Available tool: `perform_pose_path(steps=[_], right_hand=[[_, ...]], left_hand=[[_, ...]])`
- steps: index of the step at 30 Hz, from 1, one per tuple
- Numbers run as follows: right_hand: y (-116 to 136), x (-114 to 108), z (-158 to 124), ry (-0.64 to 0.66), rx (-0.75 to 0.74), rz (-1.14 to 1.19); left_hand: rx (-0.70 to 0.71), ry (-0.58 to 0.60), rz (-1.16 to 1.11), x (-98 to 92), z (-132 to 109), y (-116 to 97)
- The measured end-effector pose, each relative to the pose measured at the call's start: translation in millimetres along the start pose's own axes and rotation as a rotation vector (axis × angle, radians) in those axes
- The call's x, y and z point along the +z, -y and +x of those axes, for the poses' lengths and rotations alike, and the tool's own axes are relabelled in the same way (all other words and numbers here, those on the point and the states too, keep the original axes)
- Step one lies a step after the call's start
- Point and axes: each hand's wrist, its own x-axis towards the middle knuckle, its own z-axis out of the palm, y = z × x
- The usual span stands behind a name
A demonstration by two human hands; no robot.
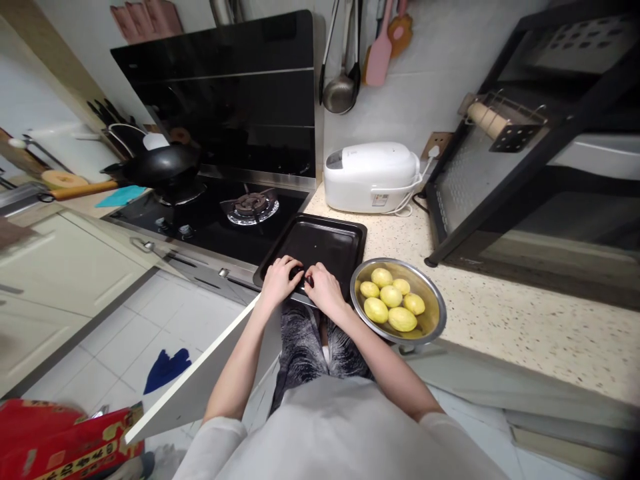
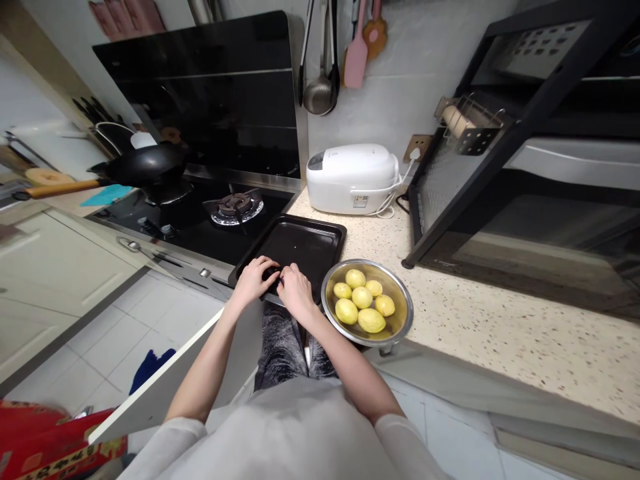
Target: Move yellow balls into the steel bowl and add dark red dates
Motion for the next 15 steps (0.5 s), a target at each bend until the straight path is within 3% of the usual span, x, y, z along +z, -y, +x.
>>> perform_pose_path(steps=[9,15], right_hand=[[-13,10,-1,0.002,-0.085,0.079],[-13,-1,-25,-0.029,-0.137,0.089]], left_hand=[[0.029,0.005,-0.021,-1.0,-4,-2],[0.091,0.088,0.026,-1.3,-1,-5]])
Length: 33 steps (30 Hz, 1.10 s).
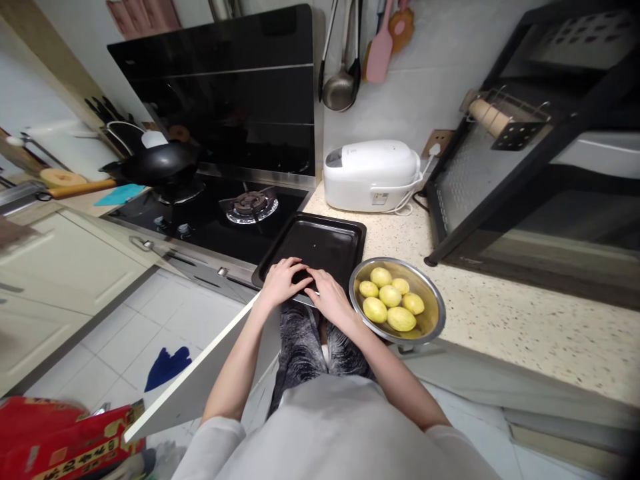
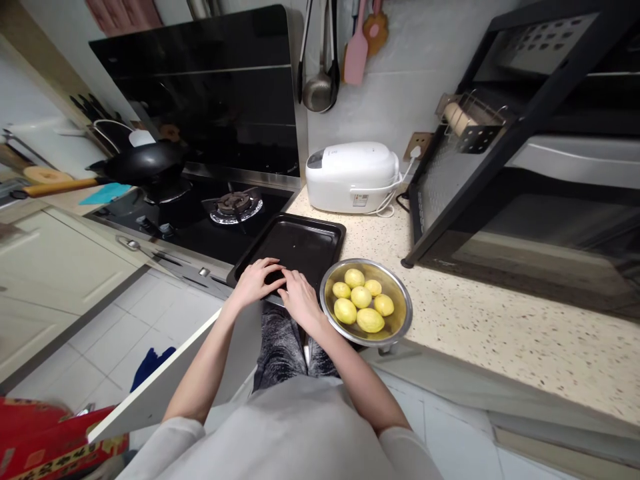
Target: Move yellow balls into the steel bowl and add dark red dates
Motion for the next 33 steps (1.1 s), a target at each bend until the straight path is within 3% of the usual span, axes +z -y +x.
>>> perform_pose_path(steps=[5,10,13,21,26,33], right_hand=[[-7,-47,-48,-0.253,-0.133,0.105],[-73,-98,-98,-0.707,0.148,-0.17],[-111,-105,-121,-0.782,0.316,-0.211],[-145,-104,-139,-0.67,0.629,0.11],[-153,-106,-137,-0.46,0.612,0.253],[-145,-100,-138,-0.392,0.697,0.503]], left_hand=[[0.074,0.114,-0.034,0.6,6,-1],[0.089,0.108,-0.046,1.3,9,-4],[0.064,0.06,-0.007,3.1,9,-7],[-0.035,0.0,0.069,5.2,4,-7],[-0.099,0.008,0.088,2.3,5,-4],[-0.15,0.016,0.085,4.7,7,-3]])
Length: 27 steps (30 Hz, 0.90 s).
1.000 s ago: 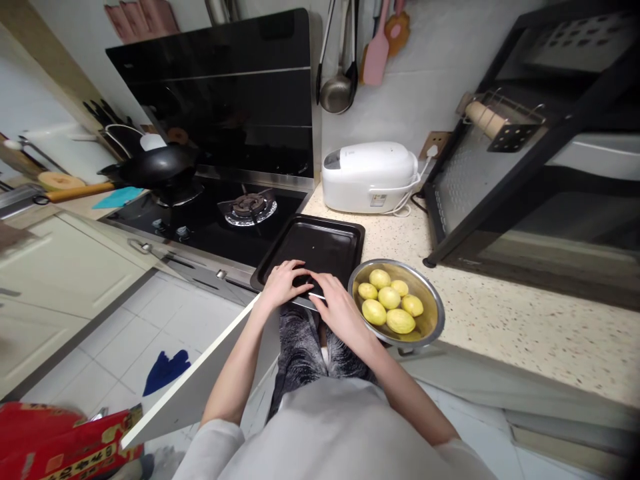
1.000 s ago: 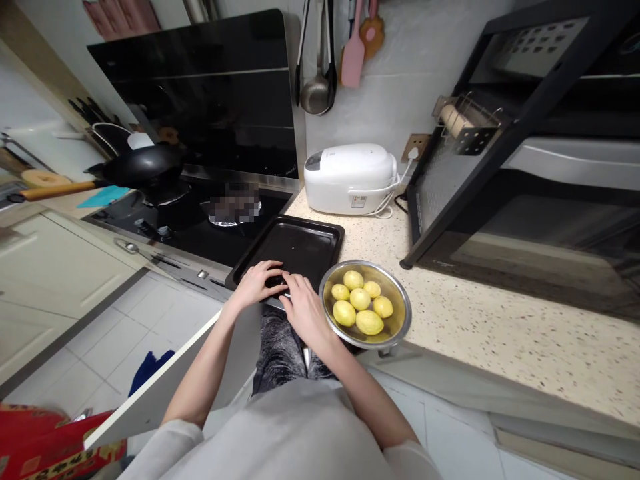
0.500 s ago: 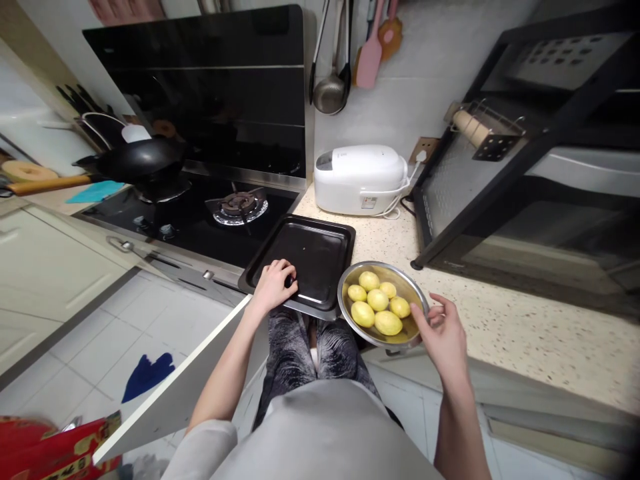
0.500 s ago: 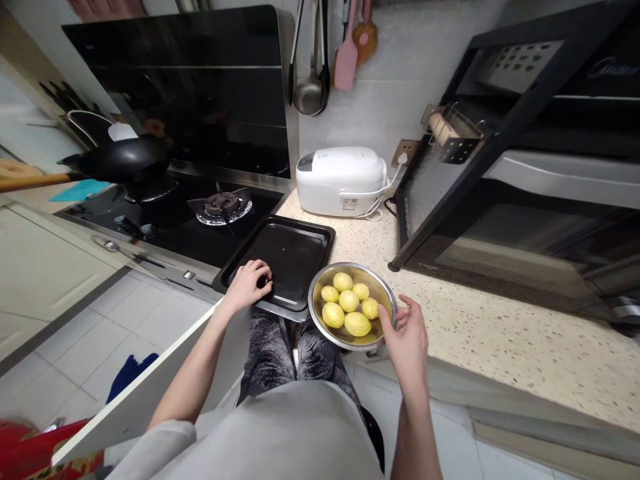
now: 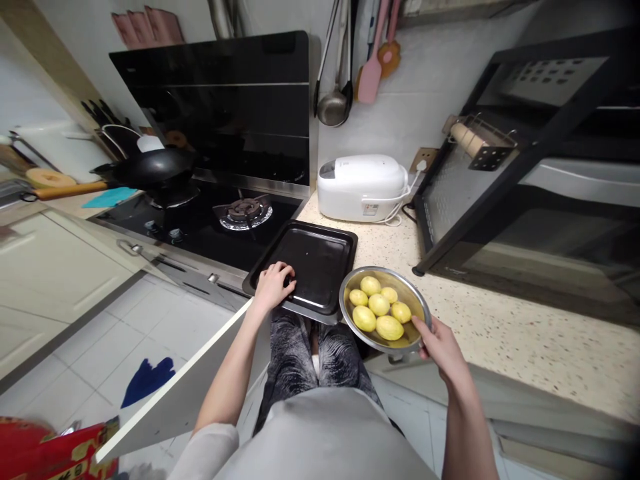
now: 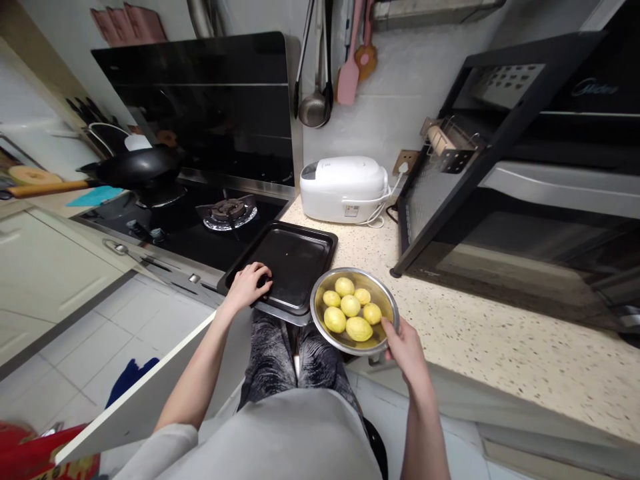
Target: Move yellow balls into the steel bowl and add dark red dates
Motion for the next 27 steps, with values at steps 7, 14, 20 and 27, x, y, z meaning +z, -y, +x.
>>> perform_pose_path(steps=[7,14,20,27], right_hand=[[4,3,12,-0.064,-0.002,0.038],[52,17,25,-0.178,-0.23,-0.074],[109,50,47,-0.306,-0.452,-0.427],[154,101,43,-0.407,-0.665,-0.873]], left_hand=[[-0.027,0.035,-0.032,9.1,1,5],[0.062,-0.046,-0.208,7.0,8,5],[0.165,-0.331,-0.85,19.3,24,-58],[-0.139,-0.414,-1.595,34.9,77,-130]])
